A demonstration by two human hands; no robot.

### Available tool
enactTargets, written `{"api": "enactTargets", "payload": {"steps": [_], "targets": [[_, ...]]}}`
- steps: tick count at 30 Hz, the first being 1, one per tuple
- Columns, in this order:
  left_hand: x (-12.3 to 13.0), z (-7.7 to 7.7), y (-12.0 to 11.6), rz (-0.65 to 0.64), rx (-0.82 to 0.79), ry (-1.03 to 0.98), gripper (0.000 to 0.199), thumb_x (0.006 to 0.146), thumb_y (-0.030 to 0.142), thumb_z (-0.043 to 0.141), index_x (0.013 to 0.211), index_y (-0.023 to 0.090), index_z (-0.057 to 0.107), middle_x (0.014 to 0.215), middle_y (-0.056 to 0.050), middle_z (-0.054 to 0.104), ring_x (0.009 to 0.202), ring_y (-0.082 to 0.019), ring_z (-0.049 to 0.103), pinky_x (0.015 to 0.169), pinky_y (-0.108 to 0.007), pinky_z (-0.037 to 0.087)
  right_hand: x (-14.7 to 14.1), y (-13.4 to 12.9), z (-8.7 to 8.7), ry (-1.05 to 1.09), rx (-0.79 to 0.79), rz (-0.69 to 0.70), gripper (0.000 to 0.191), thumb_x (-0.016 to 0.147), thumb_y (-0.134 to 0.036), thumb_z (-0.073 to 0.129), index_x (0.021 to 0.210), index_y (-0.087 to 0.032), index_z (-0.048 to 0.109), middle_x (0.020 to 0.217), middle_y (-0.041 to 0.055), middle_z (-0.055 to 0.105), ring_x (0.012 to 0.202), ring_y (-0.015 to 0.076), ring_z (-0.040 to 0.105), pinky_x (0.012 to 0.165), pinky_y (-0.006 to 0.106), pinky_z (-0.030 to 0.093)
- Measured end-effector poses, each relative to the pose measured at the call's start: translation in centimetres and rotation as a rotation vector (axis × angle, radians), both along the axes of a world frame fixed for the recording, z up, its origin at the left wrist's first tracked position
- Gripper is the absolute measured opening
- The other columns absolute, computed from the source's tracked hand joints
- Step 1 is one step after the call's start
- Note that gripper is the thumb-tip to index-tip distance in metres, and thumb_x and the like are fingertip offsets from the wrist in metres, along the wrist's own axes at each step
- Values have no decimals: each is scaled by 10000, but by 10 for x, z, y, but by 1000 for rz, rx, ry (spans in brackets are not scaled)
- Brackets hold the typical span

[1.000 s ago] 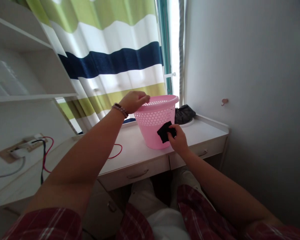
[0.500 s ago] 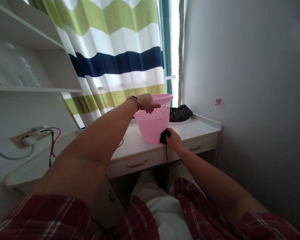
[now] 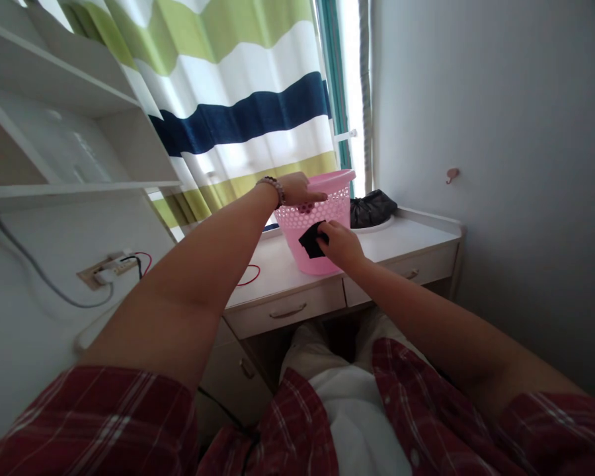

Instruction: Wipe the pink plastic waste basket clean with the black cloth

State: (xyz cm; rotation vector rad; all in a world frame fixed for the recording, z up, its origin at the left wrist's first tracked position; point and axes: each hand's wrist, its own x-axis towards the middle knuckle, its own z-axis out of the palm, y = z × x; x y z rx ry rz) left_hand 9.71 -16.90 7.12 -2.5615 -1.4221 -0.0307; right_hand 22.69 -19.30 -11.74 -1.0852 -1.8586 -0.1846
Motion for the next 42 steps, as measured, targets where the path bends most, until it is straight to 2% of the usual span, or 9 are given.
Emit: {"api": "enactTargets", "payload": {"steps": [5, 8, 12, 20, 23, 29, 33, 37, 42], "targets": [[-2, -1, 3, -35, -13, -19, 555, 735, 649, 457, 655, 159, 706, 673, -44, 679, 573, -122, 542, 653, -289, 361, -1, -1, -53, -52, -141, -40, 153, 799, -249, 559, 940, -207, 600, 936, 70, 617, 825, 201, 543, 694, 291, 362], [-1, 0, 1, -4, -20, -25, 577, 727, 671, 453, 666, 153, 701, 670, -37, 673, 575, -112, 525, 657, -279, 351, 1, -1, -69, -87, -168, -29, 86, 762, -247, 603, 838, -209, 614, 864, 53, 636, 778, 191, 547, 658, 281, 360], [0, 0, -3, 34, -39, -29, 615, 734, 705, 427, 685, 150, 689, 675, -14, 665, 589, -88, 486, 693, -259, 340, 4, -2, -57, -102, -145, -16, 77, 751, -233, 613, 824, -208, 610, 844, 50, 639, 767, 188, 548, 652, 278, 361], [-1, 2, -3, 50, 13, -38, 518, 686, 649, 532, 666, 154, 685, 634, -15, 656, 563, -103, 493, 657, -267, 346, 2, 6, 27, -51, -35, -12, 189, 834, -254, 510, 1009, -202, 558, 1005, 79, 606, 916, 218, 521, 757, 313, 360], [0, 2, -3, 30, 7, -54, 518, 675, 647, 516, 631, 162, 693, 638, -33, 674, 555, -121, 526, 636, -277, 358, 1, 5, 16, -66, -69, -10, 151, 814, -245, 538, 954, -204, 577, 964, 68, 620, 879, 207, 534, 734, 302, 366], [1, 2, -5, -7, -20, -49, 490, 682, 634, 500, 587, 194, 692, 688, -43, 703, 576, -133, 564, 651, -280, 384, 8, -2, -56, -84, -186, -40, 99, 765, -241, 603, 859, -210, 609, 869, 52, 643, 768, 189, 557, 657, 284, 371], [0, 1, -3, 0, -24, -38, 510, 686, 633, 481, 622, 178, 704, 680, -62, 698, 590, -142, 570, 655, -277, 392, 14, -1, -82, -76, -242, -51, 79, 760, -240, 605, 832, -209, 605, 831, 43, 639, 741, 184, 555, 645, 279, 371], [-1, 1, -3, 15, -41, -34, 454, 683, 574, 497, 654, 176, 714, 682, -59, 697, 602, -141, 569, 665, -270, 397, 15, -1, -78, -71, -241, -39, 81, 753, -230, 603, 828, -205, 588, 834, 38, 632, 754, 178, 555, 659, 274, 377], [0, 2, -4, 37, -11, -35, 466, 651, 600, 513, 627, 181, 714, 666, -56, 688, 587, -149, 567, 659, -286, 392, 14, 5, -33, -51, -147, -22, 149, 790, -212, 532, 938, -203, 547, 933, 61, 617, 815, 189, 549, 690, 287, 380]]}}
